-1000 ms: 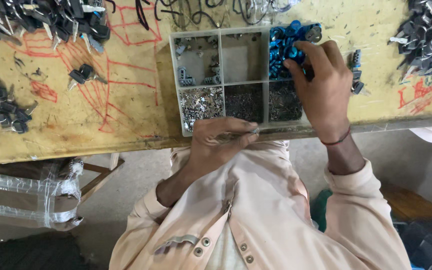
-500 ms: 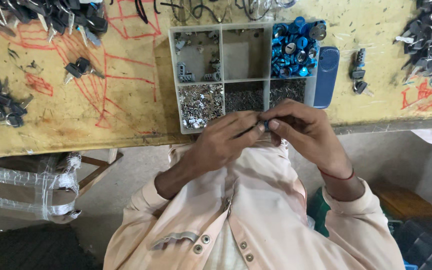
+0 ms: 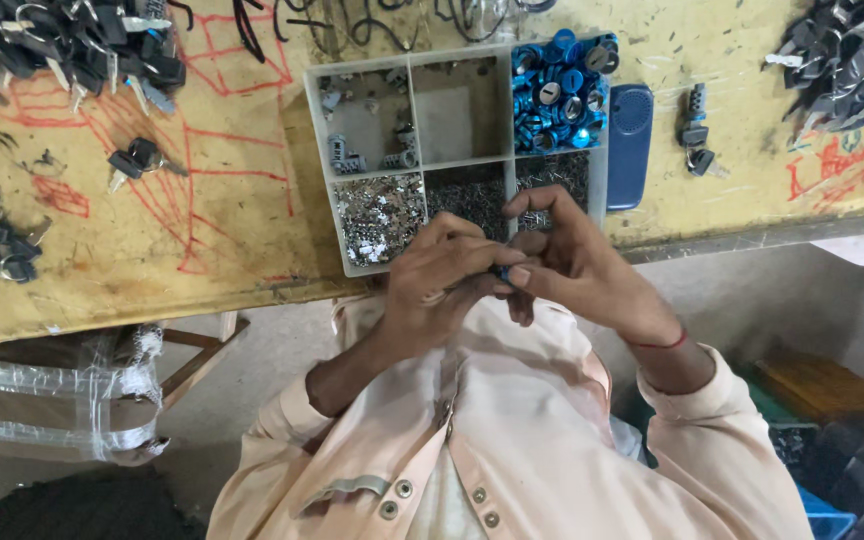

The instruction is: The person picks small metal components and blue plastic caps from a compartment tray on the workbench and presses them together by hand to assemble units, placing finished assemblies aside and reaching back into the tray for more parts.

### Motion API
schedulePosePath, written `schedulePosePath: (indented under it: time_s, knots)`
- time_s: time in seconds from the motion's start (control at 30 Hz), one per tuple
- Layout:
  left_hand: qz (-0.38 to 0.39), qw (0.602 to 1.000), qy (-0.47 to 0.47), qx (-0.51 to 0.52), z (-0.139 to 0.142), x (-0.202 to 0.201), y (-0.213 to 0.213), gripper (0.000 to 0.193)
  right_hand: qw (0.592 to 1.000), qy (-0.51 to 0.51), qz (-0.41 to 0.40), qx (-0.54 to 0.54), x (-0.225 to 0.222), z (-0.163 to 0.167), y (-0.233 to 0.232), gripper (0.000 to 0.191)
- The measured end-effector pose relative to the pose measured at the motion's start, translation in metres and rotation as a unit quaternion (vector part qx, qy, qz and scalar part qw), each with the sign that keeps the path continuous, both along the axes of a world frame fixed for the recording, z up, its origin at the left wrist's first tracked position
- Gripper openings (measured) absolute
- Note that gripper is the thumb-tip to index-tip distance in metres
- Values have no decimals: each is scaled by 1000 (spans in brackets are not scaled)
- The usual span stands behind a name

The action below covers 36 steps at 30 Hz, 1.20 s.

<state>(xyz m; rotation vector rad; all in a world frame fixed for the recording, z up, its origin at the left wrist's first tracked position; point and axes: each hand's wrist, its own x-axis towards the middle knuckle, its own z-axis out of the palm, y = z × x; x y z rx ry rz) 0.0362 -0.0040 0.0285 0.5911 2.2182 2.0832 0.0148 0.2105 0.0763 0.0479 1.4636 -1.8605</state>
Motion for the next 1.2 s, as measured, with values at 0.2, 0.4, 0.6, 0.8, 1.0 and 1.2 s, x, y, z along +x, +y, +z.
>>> schedulePosePath:
  time_s: [0.2,0.4,0.6,0.8,1.0,1.2]
  knots:
    - [47,995,77,-30,8,-13,-6,39,634,410,3,655,-12,10,71,45]
    - [28,997,77,-15,11,-21,-2,38,717,345,-1,605,2,-44,128,31]
    - [23,997,63,-37,10,-17,3,37,928,118,-331,120,-4,-19,96,21]
    - [77,986,118,-89,12,-13,5,41,843,363,-283,279,28,-30,-13,40]
    - [115,987,57,-98,0,2,-10,38,753,552,-120,337,25,-37,-23,41]
    - [57,988,-130,57,-29,11,-16,28,734,626,-35,261,13,-11,-28,50]
